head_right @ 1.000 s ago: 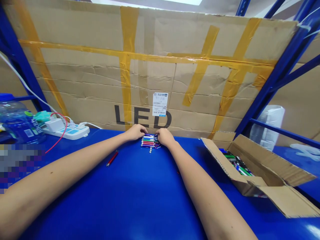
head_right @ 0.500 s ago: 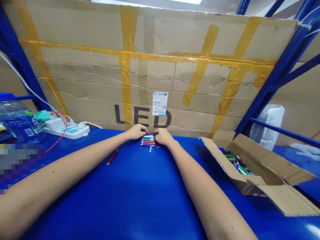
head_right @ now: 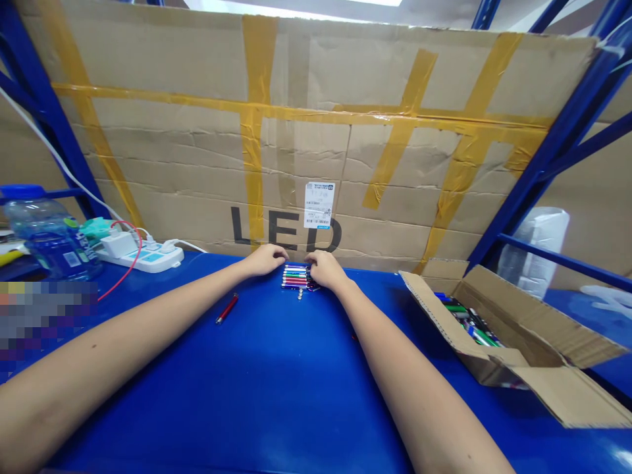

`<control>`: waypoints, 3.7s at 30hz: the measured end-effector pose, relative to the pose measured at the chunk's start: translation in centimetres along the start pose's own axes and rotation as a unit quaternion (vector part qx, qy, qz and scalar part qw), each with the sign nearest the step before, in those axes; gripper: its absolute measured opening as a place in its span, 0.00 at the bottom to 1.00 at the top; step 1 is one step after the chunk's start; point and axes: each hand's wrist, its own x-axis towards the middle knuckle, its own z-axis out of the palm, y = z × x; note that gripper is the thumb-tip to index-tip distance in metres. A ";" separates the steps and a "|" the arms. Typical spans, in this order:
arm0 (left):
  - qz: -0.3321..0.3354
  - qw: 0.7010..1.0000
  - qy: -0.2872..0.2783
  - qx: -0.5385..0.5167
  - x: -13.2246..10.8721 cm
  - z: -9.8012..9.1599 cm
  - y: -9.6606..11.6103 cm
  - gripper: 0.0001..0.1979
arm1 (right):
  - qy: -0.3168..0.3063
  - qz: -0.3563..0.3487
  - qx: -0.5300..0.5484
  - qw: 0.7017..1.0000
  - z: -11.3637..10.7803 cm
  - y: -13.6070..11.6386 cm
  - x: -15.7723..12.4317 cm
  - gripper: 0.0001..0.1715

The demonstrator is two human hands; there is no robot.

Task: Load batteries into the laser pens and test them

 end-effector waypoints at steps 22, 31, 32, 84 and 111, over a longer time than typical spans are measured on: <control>-0.019 0.960 -0.272 0.070 -9.9 -7.6 2.1 0.16 | -0.083 -0.204 -0.056 0.974 2.9 -18.0 -7.6 0.32; 0.013 0.970 -0.226 0.086 -9.9 -6.2 1.8 0.12 | -0.223 -0.163 -0.042 0.960 -2.5 -15.1 -10.5 0.11; 0.034 0.972 -0.216 0.085 -10.0 -5.6 2.3 0.12 | -0.236 -0.142 -0.025 0.961 -3.3 -14.5 -11.0 0.10; 0.155 0.979 -0.068 0.113 -11.1 1.1 5.5 0.13 | -0.116 -0.031 0.153 0.981 -6.0 -3.1 -12.0 0.06; 0.307 0.943 0.128 -0.024 -12.9 1.2 10.3 0.09 | -0.119 -0.048 0.331 0.935 -4.6 -6.1 -12.6 0.04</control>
